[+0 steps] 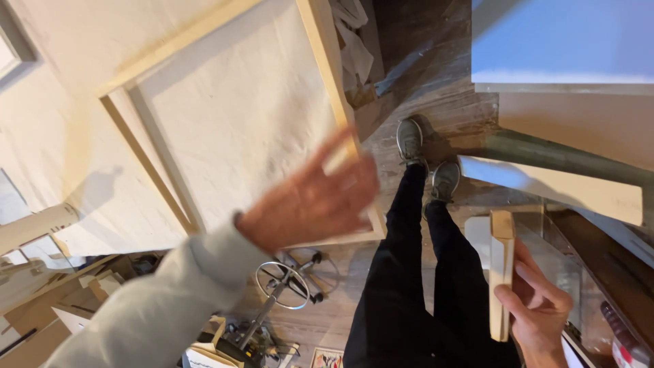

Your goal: Sanding the wooden edges of a picture frame using a sanding block.

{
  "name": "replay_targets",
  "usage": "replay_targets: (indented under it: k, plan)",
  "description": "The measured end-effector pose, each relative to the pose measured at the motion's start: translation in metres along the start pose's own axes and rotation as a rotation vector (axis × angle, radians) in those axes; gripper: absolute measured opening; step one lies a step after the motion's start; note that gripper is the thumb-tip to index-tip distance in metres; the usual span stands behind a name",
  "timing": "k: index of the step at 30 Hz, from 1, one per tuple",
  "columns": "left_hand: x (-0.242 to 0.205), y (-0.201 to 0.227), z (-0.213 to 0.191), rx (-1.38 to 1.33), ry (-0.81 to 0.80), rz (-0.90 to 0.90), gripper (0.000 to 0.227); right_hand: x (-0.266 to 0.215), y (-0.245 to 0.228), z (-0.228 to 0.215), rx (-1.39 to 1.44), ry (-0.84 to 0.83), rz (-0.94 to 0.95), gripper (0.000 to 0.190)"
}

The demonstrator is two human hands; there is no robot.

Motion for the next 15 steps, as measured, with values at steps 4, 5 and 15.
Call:
replay_targets:
  k: [4, 5, 15]
  plan:
    - [0.002, -0.088, -0.013, 0.276, 0.025, 0.009, 0.052, 0.000, -0.003, -0.001, -0.029, 0.027, 0.000, 0.053]
    - [-0.001, -0.109, -0.015, 0.278, 0.027, 0.011, 0.052, -0.001, -0.004, -0.003, -0.029, 0.028, -0.003, 0.053]
    - [0.020, -0.124, -0.053, 0.404, 0.067, -0.106, 0.077, 0.001, -0.006, 0.003, -0.079, 0.032, -0.022, 0.056]
Point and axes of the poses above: each hand's wrist, its own x-axis towards the middle knuckle, its own z-axis out of the palm, y = z × x, the point moved 2 cm from there along x, towards the middle knuckle, and after that the axes turned 8 degrees about -x, right-handed, at the moved point
